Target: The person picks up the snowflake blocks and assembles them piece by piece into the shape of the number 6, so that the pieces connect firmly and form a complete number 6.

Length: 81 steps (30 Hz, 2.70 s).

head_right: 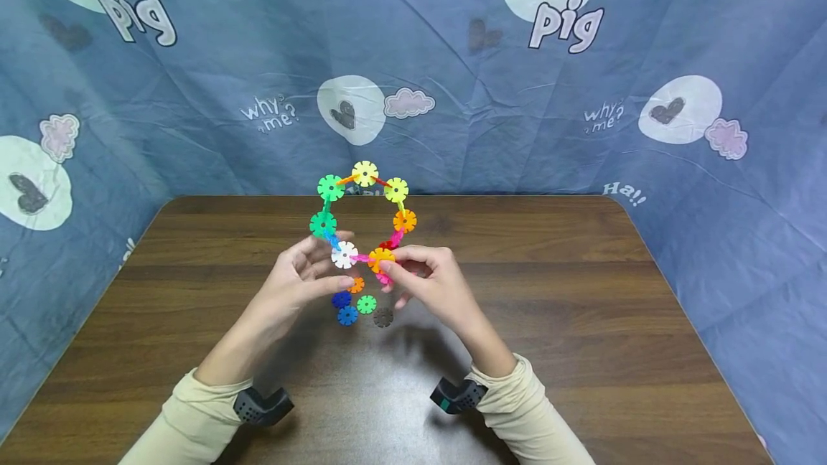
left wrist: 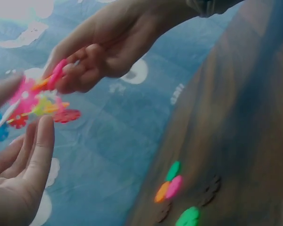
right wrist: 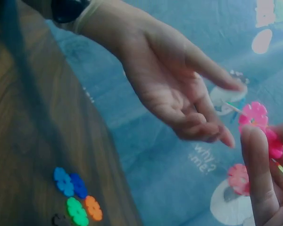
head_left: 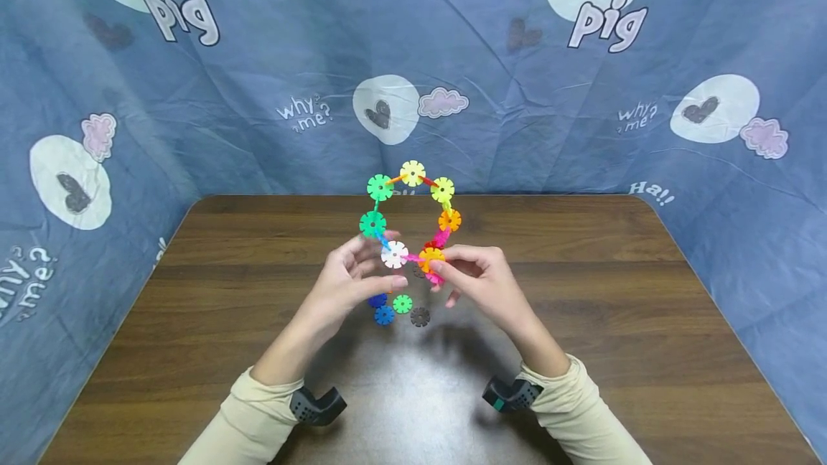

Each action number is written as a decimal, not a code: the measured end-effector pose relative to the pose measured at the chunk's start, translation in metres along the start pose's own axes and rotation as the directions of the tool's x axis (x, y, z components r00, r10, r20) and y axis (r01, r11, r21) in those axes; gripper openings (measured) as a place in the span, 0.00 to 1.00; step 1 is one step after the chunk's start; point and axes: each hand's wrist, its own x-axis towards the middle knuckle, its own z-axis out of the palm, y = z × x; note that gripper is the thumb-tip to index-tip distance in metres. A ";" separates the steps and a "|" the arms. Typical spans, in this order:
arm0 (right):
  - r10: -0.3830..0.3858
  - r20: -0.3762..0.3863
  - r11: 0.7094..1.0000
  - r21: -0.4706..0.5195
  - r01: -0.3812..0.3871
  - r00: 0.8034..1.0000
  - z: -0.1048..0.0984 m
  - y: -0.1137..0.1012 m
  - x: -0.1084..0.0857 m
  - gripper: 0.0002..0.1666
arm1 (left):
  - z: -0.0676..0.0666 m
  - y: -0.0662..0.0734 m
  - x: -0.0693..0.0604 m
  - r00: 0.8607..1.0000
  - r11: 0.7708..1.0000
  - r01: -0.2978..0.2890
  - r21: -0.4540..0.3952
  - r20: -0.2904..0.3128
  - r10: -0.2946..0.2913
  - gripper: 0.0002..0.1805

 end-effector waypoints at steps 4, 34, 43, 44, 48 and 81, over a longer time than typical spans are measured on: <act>-0.020 -0.007 1.000 -0.023 0.019 1.000 0.008 -0.002 -0.001 0.07 | 0.012 -0.005 -0.003 0.999 0.997 0.052 -0.049 -0.001 -0.052 0.21; -0.203 -0.057 0.978 -0.063 0.199 0.978 -0.017 -0.007 -0.002 0.09 | 0.019 -0.001 -0.009 0.994 0.986 -0.102 -0.132 0.016 0.105 0.11; -0.264 0.010 0.958 -0.114 0.263 0.965 -0.022 -0.005 -0.002 0.11 | 0.018 -0.002 -0.009 0.992 0.988 -0.097 -0.124 0.066 0.106 0.17; -0.282 0.019 0.950 -0.133 0.282 0.959 -0.023 -0.005 -0.002 0.11 | 0.018 -0.003 -0.009 0.992 0.987 -0.096 -0.126 0.069 0.105 0.16; -0.363 0.065 0.906 -0.208 0.368 0.930 -0.023 -0.003 0.000 0.12 | 0.019 -0.004 -0.009 0.992 0.986 -0.096 -0.138 0.067 0.106 0.14; -0.043 -0.029 0.991 0.125 0.046 0.999 -0.028 0.017 0.002 0.20 | 0.022 -0.001 -0.010 0.983 0.978 -0.162 -0.133 0.068 0.172 0.16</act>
